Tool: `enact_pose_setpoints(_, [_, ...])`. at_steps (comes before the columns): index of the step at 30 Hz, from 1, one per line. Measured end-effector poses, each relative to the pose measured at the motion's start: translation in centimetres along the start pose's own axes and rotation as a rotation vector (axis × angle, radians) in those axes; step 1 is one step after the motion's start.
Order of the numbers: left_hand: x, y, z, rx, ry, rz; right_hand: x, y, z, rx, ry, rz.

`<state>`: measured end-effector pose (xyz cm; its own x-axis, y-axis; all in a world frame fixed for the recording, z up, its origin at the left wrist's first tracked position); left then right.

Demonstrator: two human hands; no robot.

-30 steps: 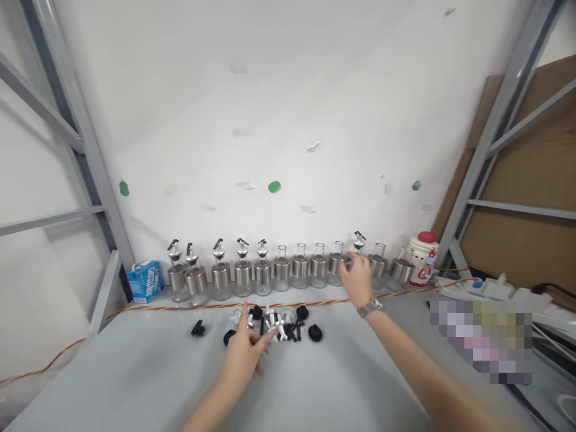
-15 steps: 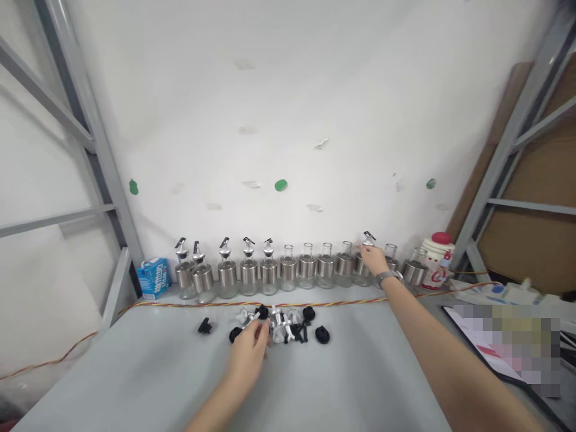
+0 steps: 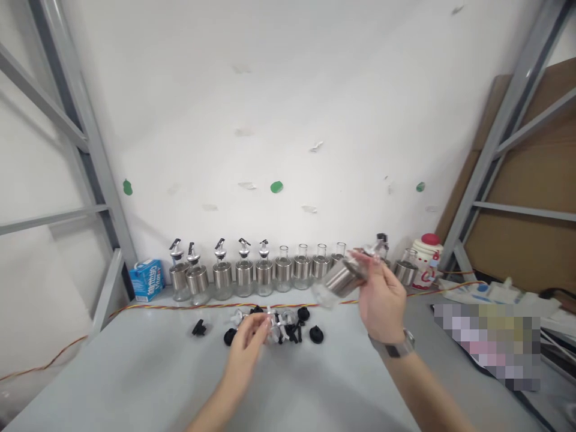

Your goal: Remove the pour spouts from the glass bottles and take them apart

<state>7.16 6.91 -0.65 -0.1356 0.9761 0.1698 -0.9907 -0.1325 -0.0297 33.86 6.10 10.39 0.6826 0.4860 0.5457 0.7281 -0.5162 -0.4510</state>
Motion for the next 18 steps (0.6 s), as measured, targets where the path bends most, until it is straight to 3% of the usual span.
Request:
enact_pose_setpoints(2, [-0.5, -1.5, -1.2, -0.229, 0.202, -0.129, -2.9, -2.5, 1.7, 0.189, -0.374, -0.199])
enact_pose_setpoints(4, [-1.7, -3.0, -1.9, -0.340, 0.388, -0.286, -6.5, -4.2, 2.9, 0.270, -0.620, -0.323])
enact_pose_setpoints(7, [-4.2, -4.5, -2.2, -0.275, 0.554, -0.513, -10.9, -5.6, 4.0, 0.317, -0.813, -0.452])
enact_pose_setpoints(10, [-4.6, -4.1, -2.0, -0.137, 0.548, -0.468, -12.4, -6.1, 4.7, 0.322, -0.851, -0.545])
enact_pose_setpoints(13, [-3.0, -2.3, -1.0, 0.131, 0.314, -0.253, -10.5, -5.6, 5.5, 0.169, -0.709, -0.601])
enact_pose_setpoints(16, [-1.9, -0.1, 1.9, 0.591, -0.151, -0.015, -7.8, -4.6, 5.6, -0.119, -0.383, -0.588])
enact_pose_setpoints(18, [-2.2, 0.6, 3.6, 0.867, -0.432, 0.117, -7.6, -4.5, 5.9, -0.202, -0.328, -0.611])
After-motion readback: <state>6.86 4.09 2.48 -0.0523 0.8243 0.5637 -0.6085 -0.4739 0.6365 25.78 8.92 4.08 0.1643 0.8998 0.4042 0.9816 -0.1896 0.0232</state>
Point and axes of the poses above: each hand's wrist, its own x-axis towards the middle knuckle, its own y-axis out of the back of the hand, z = x × y, the point moved 8 cm from there along x, towards the middle knuckle, and after that the axes turned 8 degrees about z, right-handed, at the moved point
